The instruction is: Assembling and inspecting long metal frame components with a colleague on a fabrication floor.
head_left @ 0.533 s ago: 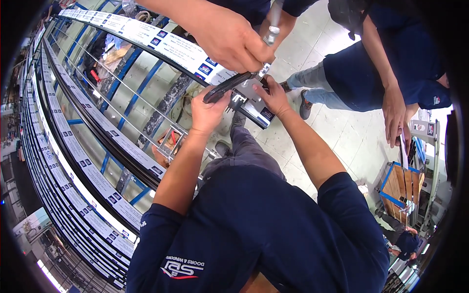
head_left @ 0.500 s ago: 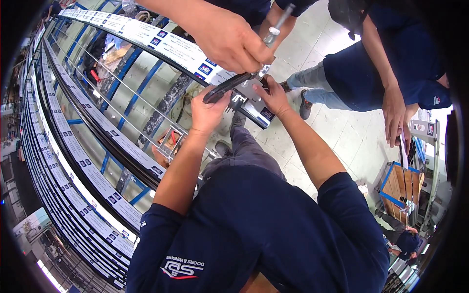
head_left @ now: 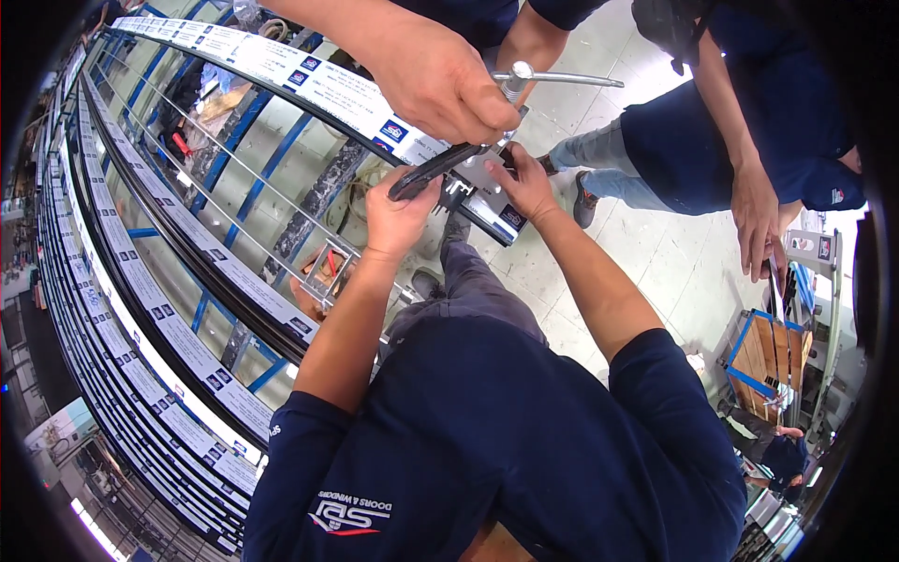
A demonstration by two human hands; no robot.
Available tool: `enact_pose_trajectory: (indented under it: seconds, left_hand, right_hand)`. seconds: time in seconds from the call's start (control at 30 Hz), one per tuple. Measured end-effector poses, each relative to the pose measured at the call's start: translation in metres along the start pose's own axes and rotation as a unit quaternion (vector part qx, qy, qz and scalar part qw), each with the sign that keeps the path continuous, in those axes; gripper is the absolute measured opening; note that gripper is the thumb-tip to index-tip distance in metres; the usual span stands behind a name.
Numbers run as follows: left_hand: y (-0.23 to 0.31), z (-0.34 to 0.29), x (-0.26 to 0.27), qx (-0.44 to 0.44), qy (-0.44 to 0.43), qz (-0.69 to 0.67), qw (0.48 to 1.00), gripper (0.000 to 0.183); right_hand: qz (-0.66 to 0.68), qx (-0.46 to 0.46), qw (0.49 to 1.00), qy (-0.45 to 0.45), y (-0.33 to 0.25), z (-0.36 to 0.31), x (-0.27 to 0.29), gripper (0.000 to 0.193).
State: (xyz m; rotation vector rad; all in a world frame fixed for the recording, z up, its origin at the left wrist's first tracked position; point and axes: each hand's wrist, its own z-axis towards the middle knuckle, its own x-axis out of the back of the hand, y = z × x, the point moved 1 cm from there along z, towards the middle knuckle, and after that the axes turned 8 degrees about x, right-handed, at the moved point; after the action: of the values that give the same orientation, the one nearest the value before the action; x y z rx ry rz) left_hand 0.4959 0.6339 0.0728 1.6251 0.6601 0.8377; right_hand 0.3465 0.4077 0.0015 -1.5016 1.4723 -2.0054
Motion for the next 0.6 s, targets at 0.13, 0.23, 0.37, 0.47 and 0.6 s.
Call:
enact_pose_trajectory:
  seconds: [0.13,0.23,0.37,0.47,0.6]
  left_hand:
    - [-0.0003,-0.0003,-0.0003,0.012,0.000,-0.010,1.000,0.019]
    - [0.0003,0.0001,0.0004,-0.003,0.002,0.010,1.000,0.019]
    - [-0.0025,0.0010,0.0015,-0.004,0.003,0.018,1.000,0.019]
    - [-0.0059,0.0019,0.0016,0.003,-0.004,-0.003,1.000,0.019]
    - [-0.0080,0.0011,0.0017,-0.022,0.000,-0.010,1.000,0.019]
  right_hand:
    - [0.007,0.002,1.000,0.008,0.0024,0.0003,-0.0008,0.086]
    - [0.010,0.005,1.000,0.011,0.0031,-0.0001,-0.0011,0.084]
    - [0.012,0.005,1.000,0.013,-0.0003,-0.0007,0.0001,0.082]
    - [0.028,0.018,0.999,0.021,-0.0032,-0.0022,0.0005,0.081]
    - [0.020,0.029,0.999,0.011,-0.0006,-0.0027,0.0023,0.081]
